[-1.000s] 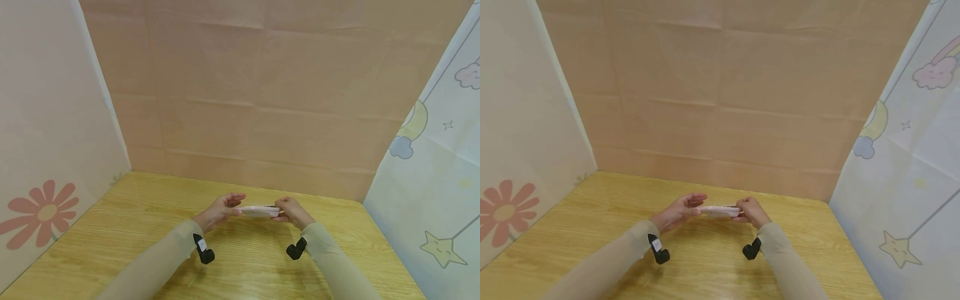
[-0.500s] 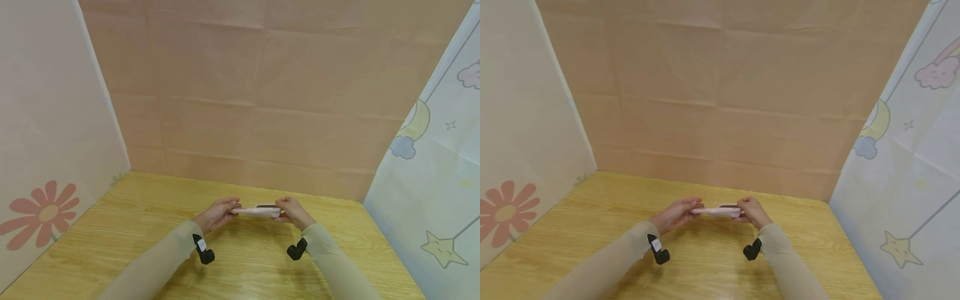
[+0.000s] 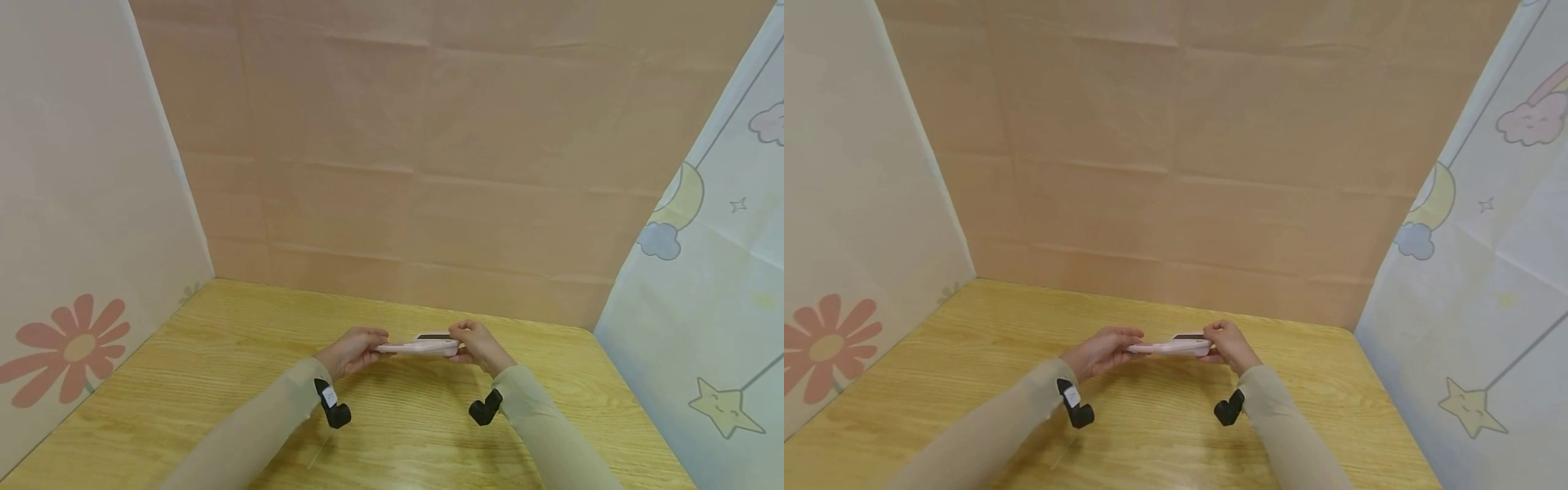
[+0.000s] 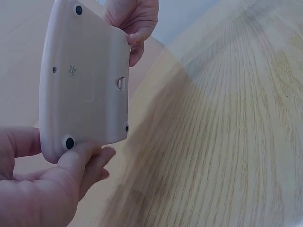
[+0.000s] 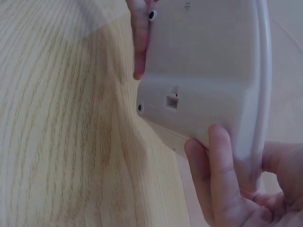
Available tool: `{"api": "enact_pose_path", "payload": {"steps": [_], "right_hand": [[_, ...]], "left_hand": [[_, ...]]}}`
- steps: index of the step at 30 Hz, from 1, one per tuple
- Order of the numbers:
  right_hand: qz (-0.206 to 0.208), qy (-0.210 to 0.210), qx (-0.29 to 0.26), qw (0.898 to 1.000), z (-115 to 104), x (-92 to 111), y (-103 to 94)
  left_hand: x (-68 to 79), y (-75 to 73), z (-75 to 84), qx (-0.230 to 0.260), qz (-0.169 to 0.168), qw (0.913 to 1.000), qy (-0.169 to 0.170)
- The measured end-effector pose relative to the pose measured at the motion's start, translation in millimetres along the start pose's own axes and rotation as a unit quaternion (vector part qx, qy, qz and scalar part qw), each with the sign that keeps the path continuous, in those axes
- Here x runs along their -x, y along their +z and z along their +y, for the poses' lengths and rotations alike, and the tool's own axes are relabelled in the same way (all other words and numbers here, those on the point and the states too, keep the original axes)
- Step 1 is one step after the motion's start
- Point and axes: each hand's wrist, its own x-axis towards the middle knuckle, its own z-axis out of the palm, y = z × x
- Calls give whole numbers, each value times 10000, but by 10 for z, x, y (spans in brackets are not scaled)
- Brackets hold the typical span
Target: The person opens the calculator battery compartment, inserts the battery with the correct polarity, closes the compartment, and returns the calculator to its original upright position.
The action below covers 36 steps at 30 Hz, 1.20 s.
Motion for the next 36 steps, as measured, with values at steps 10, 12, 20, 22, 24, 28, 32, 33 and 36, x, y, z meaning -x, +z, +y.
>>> {"api": "enact_pose_path", "payload": {"steps": [10,12,20,22,24,28,32,33,36], "right_hand": [[-26,-86,-69,9999,-10,13,-22],[-45,-85,-98,9999,-8,11,-30],[56,-38,-85,9999,-4,2,-32],[56,-31,-42,10000,-8,9,-24],[78,-25,-32,10000,-15,22,-16],[37,-51,-23,10000,-20,44,-7],[-27,-70,-97,9999,-20,61,-11],[-22,-54,-109,9999,-21,63,-13],[-55,-39,-98,9999,-18,68,-23]], "left_hand": [[72,16,55,595,222,9972,-399],[72,14,55,551,280,9971,-452],[58,-4,56,233,180,9970,-709],[62,-10,60,223,126,9968,-753],[69,-14,68,234,59,9966,-789],[83,-20,78,293,-94,9962,-815],[87,-24,76,341,-274,9956,-829],[86,-25,74,340,-303,9955,-834],[80,-24,68,291,-364,9951,-871]]}}
